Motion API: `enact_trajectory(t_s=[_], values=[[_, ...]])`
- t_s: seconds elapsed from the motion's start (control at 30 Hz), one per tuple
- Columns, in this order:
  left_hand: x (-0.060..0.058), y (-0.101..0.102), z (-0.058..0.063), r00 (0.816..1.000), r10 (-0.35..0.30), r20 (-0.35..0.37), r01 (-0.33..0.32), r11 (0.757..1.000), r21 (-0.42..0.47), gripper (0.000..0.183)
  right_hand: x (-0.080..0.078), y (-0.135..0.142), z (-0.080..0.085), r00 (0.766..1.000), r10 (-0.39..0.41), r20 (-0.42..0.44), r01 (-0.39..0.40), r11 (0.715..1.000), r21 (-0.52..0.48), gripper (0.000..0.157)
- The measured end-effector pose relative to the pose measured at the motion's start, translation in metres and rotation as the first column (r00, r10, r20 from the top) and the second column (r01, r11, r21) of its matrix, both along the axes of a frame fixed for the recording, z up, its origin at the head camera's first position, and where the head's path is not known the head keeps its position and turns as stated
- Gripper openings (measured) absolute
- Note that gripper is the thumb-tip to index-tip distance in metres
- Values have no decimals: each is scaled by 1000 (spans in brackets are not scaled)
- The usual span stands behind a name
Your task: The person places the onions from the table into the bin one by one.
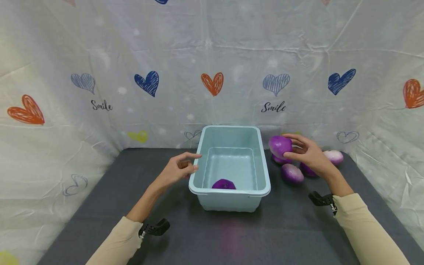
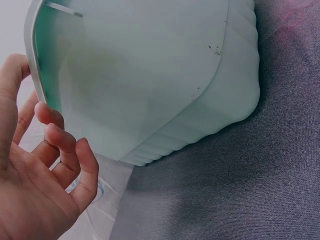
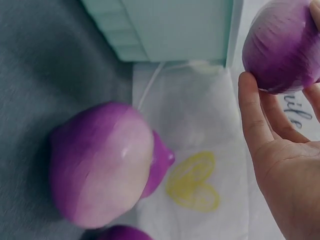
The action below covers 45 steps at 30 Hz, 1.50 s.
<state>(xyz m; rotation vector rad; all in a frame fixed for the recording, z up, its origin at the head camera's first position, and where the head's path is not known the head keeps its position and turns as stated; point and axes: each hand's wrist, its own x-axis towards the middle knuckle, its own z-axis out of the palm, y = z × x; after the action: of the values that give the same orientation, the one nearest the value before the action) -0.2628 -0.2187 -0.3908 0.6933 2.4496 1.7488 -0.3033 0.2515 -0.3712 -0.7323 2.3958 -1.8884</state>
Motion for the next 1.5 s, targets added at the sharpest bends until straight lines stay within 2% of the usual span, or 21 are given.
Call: enact_trajectory(t_s=[0.4, 0.77, 1.23, 1.5], values=[[-1, 2, 0, 1000, 14, 16, -14, 1000, -11, 45, -8, -24, 16, 999, 39, -7, -39, 999, -6, 58], [0, -1, -1, 1000, -2, 13, 2, 1000, -2, 43, -15, -50, 24, 982, 160, -102, -164, 986, -36, 61], [1, 0, 0, 1000, 15, 13, -15, 1000, -13, 41, -13, -77, 31, 969, 231, -85, -233, 972, -21, 64], [0, -1, 0, 1000, 2, 5, -2, 1000, -10, 41, -12, -71, 28, 950, 305, -65, -310, 948, -71, 64]])
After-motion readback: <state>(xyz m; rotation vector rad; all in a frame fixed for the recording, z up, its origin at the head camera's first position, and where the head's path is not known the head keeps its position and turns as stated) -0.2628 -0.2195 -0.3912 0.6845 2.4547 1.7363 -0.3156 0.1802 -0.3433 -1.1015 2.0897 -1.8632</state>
